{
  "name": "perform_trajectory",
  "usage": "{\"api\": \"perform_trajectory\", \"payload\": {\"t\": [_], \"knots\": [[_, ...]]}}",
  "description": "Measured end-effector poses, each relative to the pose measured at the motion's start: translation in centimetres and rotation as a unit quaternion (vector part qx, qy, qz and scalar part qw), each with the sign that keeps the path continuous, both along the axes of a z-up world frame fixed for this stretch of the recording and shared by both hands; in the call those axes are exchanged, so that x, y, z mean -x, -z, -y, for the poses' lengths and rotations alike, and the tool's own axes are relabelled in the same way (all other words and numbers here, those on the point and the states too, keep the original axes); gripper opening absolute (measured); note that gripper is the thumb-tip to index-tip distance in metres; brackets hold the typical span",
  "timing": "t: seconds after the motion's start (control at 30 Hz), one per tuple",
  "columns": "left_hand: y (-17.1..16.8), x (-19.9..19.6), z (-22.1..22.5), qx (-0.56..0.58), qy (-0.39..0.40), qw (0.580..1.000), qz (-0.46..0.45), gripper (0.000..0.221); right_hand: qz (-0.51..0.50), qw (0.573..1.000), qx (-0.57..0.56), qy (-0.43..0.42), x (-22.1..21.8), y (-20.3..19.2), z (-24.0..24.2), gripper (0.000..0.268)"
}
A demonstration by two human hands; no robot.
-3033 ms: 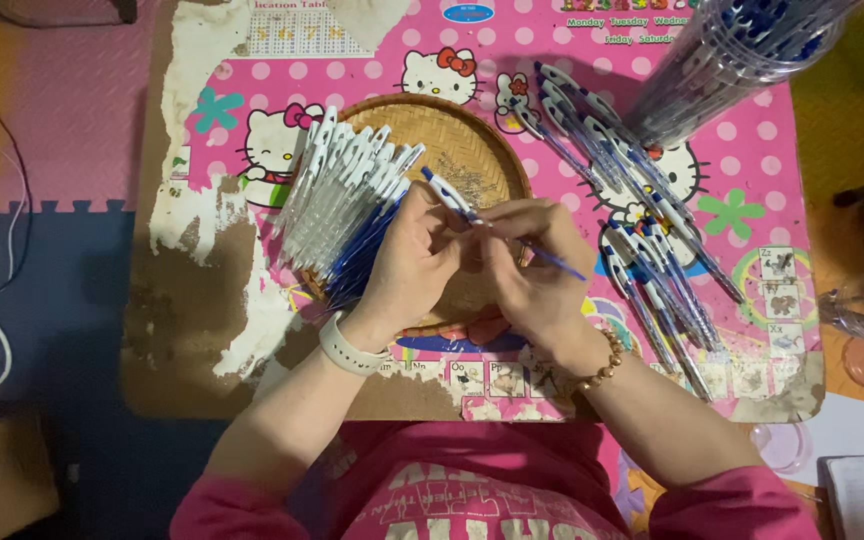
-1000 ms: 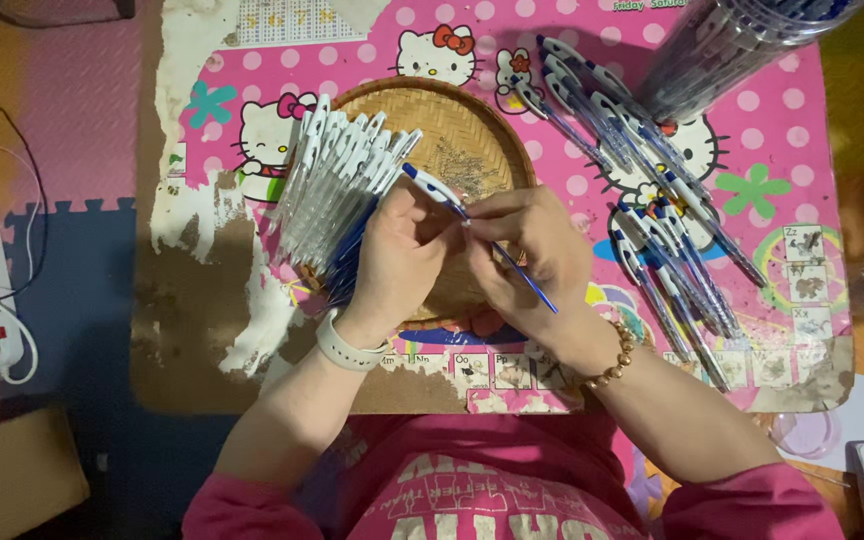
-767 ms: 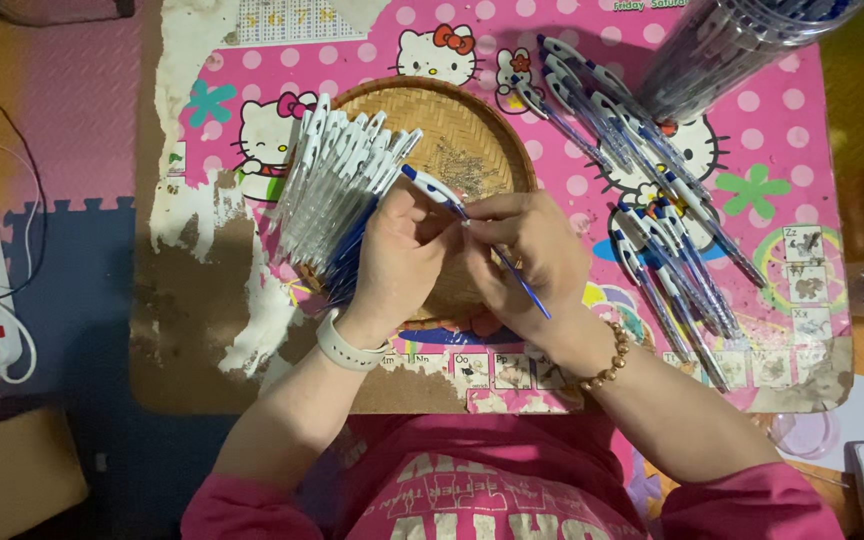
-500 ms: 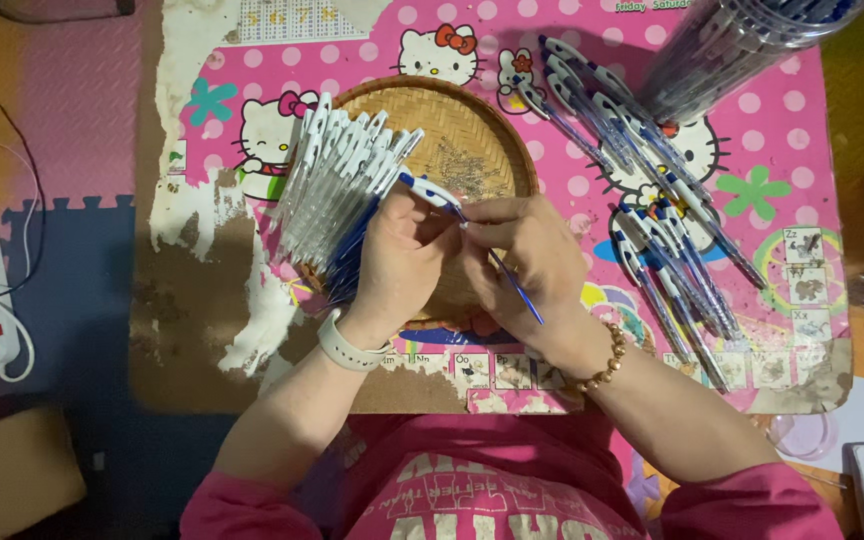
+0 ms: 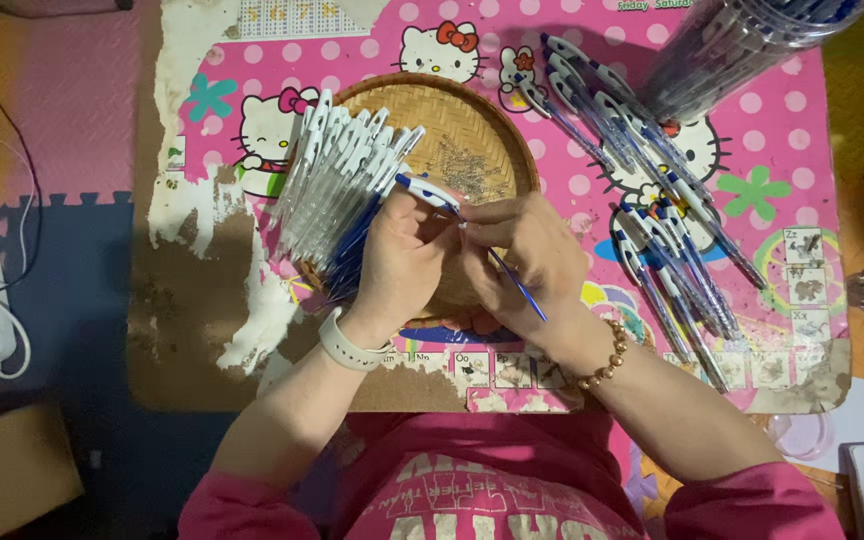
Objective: The person inserts ink refills into pen barrels and attaches pen caps by hand on a table.
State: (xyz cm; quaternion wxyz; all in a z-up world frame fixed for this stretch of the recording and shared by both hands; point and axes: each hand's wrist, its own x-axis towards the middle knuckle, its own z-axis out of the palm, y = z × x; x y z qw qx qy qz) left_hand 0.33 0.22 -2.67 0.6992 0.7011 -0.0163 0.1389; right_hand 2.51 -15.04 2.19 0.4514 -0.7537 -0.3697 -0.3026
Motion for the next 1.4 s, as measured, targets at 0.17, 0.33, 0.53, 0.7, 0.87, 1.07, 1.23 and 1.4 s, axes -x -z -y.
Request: {"api": "perform_trajectory", "payload": {"t": [0.17, 0.33, 0.53, 0.7, 0.87, 1.07, 1.23, 1.4], "knots": [[-0.4, 0.1, -0.1, 0.029, 0.009, 0.999, -0.009, 0.023, -0.005, 1.000, -0.006, -0.020, -0.2, 0.2, -0.2, 0.017], [-0.1, 0.1, -0.3, 0.027, 0.015, 1.000, -0.003, 0.023, -0.032, 0.998, -0.023, -0.050, -0.4, 0.6, -0.1, 0.012], [-1.3, 0.1, -0.1, 0.000, 0.011, 1.000, -0.017, 0.024, -0.067, 0.994, -0.044, -0.070, -0.8, 0.3, 0.5, 0.008], [-4.8, 0.6, -0.4, -0.106, 0.076, 0.990, -0.051, 0.019, -0.189, 0.963, -0.172, -0.088, -1.5, -0.5, 1.3, 0.037], [-2.4, 0.2, -1.3, -0.170, 0.113, 0.979, 0.014, 0.026, -0.296, 0.936, -0.176, -0.075, -3.7, -0.5, 3.0, 0.032], [-2.1, 0.1, -0.9, -0.091, 0.147, 0.984, -0.034, 0.048, -0.521, 0.808, -0.257, -0.099, -3.2, -1.7, 2.2, 0.025], [-2.4, 0.4, -1.1, -0.046, 0.190, 0.978, -0.073, 0.040, -0.545, 0.769, -0.321, -0.092, -4.1, 0.2, 2.4, 0.025], [-3.2, 0.7, -1.3, 0.001, 0.233, 0.965, -0.119, 0.036, -0.509, 0.762, -0.391, -0.085, -6.4, 2.0, 2.8, 0.028]]}}
